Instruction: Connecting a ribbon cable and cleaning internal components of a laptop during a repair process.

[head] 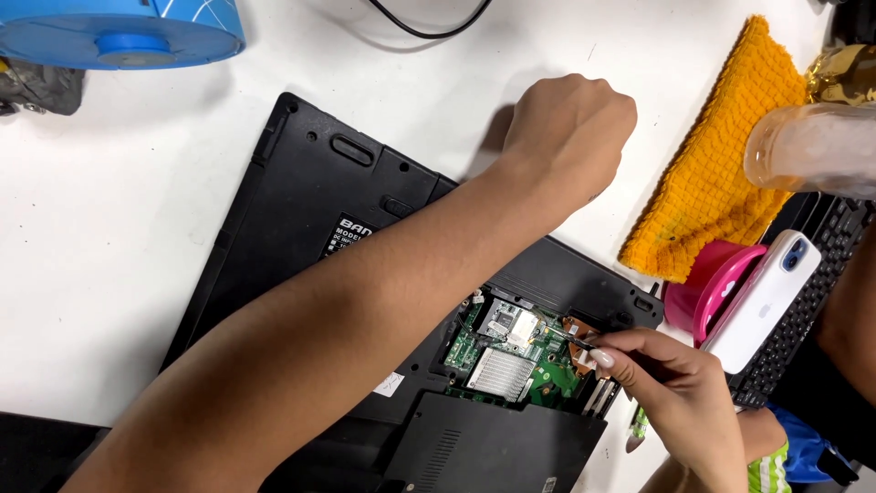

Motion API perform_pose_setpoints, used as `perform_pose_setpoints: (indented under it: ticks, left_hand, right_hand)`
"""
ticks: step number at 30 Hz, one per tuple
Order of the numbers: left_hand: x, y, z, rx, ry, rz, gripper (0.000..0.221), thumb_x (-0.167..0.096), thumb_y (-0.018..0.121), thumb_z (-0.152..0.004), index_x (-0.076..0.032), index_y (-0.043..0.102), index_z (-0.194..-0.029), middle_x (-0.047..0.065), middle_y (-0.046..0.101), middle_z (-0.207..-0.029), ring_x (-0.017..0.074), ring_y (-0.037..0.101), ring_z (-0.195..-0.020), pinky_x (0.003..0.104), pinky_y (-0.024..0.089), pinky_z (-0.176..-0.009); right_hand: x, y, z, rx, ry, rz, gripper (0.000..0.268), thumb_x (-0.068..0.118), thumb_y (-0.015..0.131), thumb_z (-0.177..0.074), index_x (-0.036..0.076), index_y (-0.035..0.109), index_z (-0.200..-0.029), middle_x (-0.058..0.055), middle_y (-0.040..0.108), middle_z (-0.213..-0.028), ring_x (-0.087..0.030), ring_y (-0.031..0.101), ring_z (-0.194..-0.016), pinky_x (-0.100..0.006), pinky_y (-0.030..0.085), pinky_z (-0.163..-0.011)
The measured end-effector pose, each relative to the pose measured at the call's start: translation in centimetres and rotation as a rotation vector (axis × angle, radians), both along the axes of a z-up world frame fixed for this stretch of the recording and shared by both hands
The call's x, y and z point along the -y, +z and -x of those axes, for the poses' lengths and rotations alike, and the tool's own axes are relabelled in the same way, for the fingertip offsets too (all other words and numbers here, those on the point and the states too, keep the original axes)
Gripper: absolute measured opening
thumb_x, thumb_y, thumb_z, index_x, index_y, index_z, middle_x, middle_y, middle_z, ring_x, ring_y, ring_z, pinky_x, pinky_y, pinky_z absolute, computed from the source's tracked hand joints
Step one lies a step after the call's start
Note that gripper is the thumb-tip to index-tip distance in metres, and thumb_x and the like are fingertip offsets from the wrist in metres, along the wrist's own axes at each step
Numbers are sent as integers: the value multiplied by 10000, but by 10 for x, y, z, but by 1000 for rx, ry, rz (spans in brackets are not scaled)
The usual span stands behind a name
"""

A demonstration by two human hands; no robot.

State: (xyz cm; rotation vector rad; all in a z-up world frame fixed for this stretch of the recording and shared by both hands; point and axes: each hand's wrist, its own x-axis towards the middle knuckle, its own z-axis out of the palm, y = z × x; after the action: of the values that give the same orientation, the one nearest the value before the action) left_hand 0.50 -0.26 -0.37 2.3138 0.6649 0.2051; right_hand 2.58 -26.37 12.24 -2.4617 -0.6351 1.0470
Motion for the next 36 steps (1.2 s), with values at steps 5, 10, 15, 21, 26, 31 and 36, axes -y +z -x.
perform_pose_setpoints:
  ticks: [5, 10, 15, 21, 26, 31, 36]
  left_hand:
    - [0, 0, 0, 24, 8, -6, 331, 96, 668, -707, -208, 611, -589, 3, 615, -568, 237, 584, -537, 392, 432, -426]
    - [0, 0, 0, 18, 3, 6, 333, 105, 652, -701, -203, 604, -583, 0, 607, -562, 234, 573, -541, 391, 427, -432]
    - [0, 2, 1, 19, 13, -14, 320, 88, 675, -742, -205, 640, -617, 2, 636, -591, 239, 606, -559, 396, 450, -436]
    - [-2, 11, 7, -7, -3, 12, 323, 97, 663, -745, -201, 643, -622, 0, 638, -601, 230, 605, -573, 386, 464, -445]
    - [-2, 11, 6, -11, 7, 2, 335, 104, 671, -745, -210, 652, -631, -5, 640, -608, 226, 613, -578, 383, 471, -446]
    - [-2, 9, 6, 1, 8, -7, 314, 83, 677, -756, -207, 655, -639, 2, 647, -613, 242, 623, -588, 397, 474, -450]
    - [-2, 10, 7, 2, 9, 0, 325, 92, 669, -748, -210, 647, -632, -1, 640, -599, 231, 616, -572, 390, 471, -446]
  right_hand:
    - [1, -1, -1, 14, 32, -7, 144, 56, 809, -842, -15, 875, -948, -118, 888, -944, -140, 736, -874, -278, 585, -761]
    - [2, 0, -1, 16, 26, -9, 135, 55, 812, -842, -22, 876, -932, -116, 876, -895, -139, 706, -813, -285, 566, -712]
    - [0, 1, 0, 29, 41, -10, 120, 49, 815, -837, -19, 872, -917, -113, 885, -908, -130, 723, -842, -273, 583, -738]
    - [-2, -5, 6, 27, 44, -53, 104, 53, 808, -850, -15, 859, -910, -111, 864, -883, -142, 736, -844, -283, 585, -737]
    - [-2, -8, 10, 50, 25, -88, 111, 72, 799, -865, -24, 841, -900, -116, 823, -814, -163, 702, -769, -308, 564, -678]
    - [4, -12, 11, 22, 35, -154, 97, 59, 786, -877, -26, 823, -903, -113, 812, -815, -157, 706, -767, -287, 573, -696]
    - [0, -11, 20, 32, 79, -212, 94, 66, 760, -906, -18, 800, -895, -89, 776, -778, -137, 688, -755, -268, 553, -707]
